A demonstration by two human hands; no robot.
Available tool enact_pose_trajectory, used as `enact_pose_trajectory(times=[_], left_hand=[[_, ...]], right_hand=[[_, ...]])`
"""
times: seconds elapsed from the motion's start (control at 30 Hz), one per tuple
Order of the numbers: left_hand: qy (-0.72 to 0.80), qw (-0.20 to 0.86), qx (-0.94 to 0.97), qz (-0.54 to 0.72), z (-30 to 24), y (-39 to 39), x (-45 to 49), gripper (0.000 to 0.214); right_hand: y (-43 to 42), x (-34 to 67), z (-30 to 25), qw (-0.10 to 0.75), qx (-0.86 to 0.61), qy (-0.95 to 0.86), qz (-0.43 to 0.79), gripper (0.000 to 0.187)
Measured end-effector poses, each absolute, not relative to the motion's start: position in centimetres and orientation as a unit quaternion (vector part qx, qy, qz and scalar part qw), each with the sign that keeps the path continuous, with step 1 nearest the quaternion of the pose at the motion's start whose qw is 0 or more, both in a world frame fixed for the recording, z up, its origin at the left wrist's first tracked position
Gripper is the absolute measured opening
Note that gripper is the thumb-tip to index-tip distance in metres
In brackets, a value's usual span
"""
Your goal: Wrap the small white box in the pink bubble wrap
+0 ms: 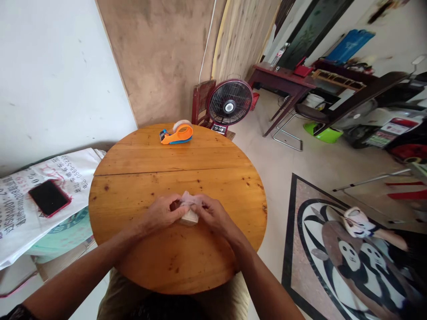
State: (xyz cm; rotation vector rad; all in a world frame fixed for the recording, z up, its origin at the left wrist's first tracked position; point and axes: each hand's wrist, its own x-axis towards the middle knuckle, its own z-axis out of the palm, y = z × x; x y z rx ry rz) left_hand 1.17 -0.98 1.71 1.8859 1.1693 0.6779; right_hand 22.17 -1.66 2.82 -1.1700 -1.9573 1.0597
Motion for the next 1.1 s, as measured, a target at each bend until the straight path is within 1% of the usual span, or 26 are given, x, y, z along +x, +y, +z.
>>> enact_pose_trajectory(times=[0.03,0.1,0.17,0.23,0.3,0.37,0.4,0.47,0.5,0.57,0.63,0.7,0.73,0.8,0.87,1.03,1.1], left_hand=[[0.478,0.418,0.73,0.255,2.0,-1.0,1.4,0.032],[0.492,0.448,0.702,0.256,2.2,-0.8,1.9,0.035],[0.497,0.473,0.673,0.276,2.1,-0.6,2.1,0.037],[0.497,0.491,0.658,0.282,2.0,-0.3,2.3,0.039],[0.505,0.477,0.668,0.266,2.2,0.0,2.3,0.038],[0.522,0.431,0.689,0.257,2.4,0.2,2.2,0.036],[0.529,0.406,0.699,0.259,2.5,0.2,2.1,0.035],[0.521,0.385,0.71,0.276,2.4,0.3,1.9,0.035],[0.5,0.4,0.712,0.288,2.3,0.3,1.7,0.036],[0.438,0.475,0.696,0.314,1.8,0.3,1.4,0.037],[0.394,0.548,0.66,0.33,1.2,0.1,1.2,0.04],[0.386,0.583,0.631,0.336,0.7,0.0,1.1,0.047],[0.387,0.59,0.622,0.338,0.6,0.0,1.1,0.047],[0.389,0.594,0.617,0.34,0.6,-0.1,1.1,0.042],[0.391,0.59,0.62,0.339,0.8,-0.1,1.2,0.037],[0.408,0.556,0.646,0.328,1.6,-0.3,1.6,0.033],[0.427,0.525,0.659,0.329,1.7,-0.4,1.7,0.034]], right_hand=[[-1.2,22.1,2.8,0.312,-0.452,-0.709,0.443,0.013],[-0.4,21.7,2.4,0.341,-0.455,-0.651,0.503,0.019],[-0.2,21.4,1.9,0.371,-0.453,-0.604,0.541,0.024],[-0.5,21.3,1.7,0.381,-0.451,-0.569,0.573,0.031],[-1.1,21.3,1.8,0.371,-0.434,-0.55,0.61,0.04],[-1.7,21.4,2.0,0.36,-0.41,-0.551,0.631,0.055],[-1.9,21.4,2.1,0.36,-0.409,-0.557,0.627,0.059],[-2.0,21.4,2.0,0.362,-0.424,-0.571,0.603,0.055],[-2.0,21.3,2.0,0.365,-0.432,-0.571,0.595,0.05],[-1.8,21.3,1.9,0.366,-0.43,-0.56,0.606,0.046],[-1.6,21.3,1.9,0.365,-0.417,-0.555,0.621,0.046],[-1.3,21.4,1.9,0.363,-0.421,-0.581,0.594,0.043],[-1.2,21.5,1.9,0.362,-0.429,-0.602,0.568,0.041],[-0.9,21.6,1.9,0.361,-0.448,-0.636,0.514,0.037],[-0.8,21.7,1.7,0.359,-0.458,-0.646,0.494,0.035],[-0.7,21.3,0.8,0.369,-0.447,-0.589,0.563,0.038],[-0.9,21.1,0.5,0.38,-0.454,-0.571,0.569,0.041]])
